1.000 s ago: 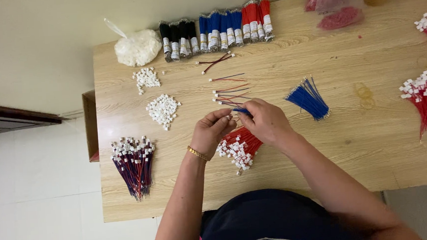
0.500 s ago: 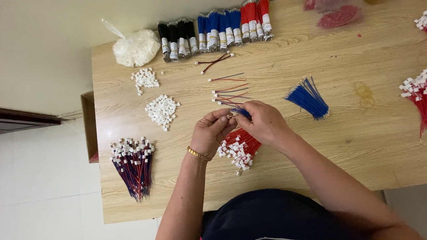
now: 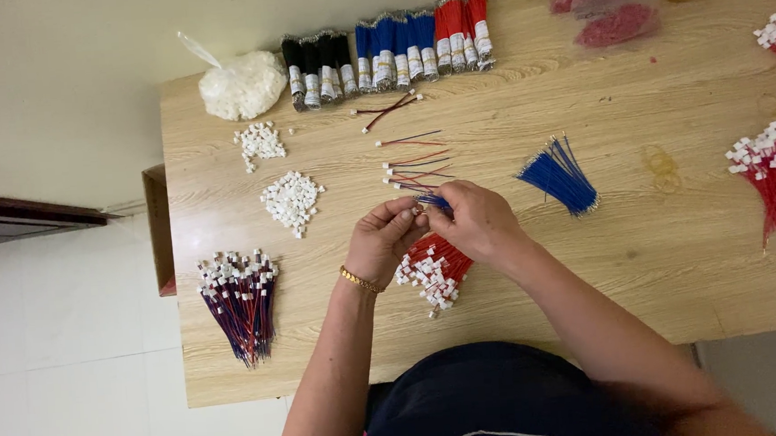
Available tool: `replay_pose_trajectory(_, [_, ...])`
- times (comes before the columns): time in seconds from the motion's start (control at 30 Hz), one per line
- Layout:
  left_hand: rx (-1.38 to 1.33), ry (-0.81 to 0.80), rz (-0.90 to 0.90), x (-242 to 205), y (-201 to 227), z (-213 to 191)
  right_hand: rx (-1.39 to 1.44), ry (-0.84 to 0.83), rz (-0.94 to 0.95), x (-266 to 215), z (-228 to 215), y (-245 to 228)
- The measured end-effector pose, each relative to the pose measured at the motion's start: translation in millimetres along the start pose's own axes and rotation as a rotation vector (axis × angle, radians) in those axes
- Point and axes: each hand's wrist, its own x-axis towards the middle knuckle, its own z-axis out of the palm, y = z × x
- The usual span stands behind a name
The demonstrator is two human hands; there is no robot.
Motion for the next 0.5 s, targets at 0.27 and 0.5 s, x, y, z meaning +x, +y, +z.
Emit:
replay_pose_trajectory(0.27, [0.148, 0.03, 0.053, 13.5, -11.4, -0.9, -0.098, 0.003, 0.033, 5.0, 11.5, -0.6])
replay_pose_trajectory(0.5, [0.312, 0.072, 0.092, 38.9, -20.0, -20.4, 0.096, 0.006, -0.054, 16.4, 25.0, 19.3])
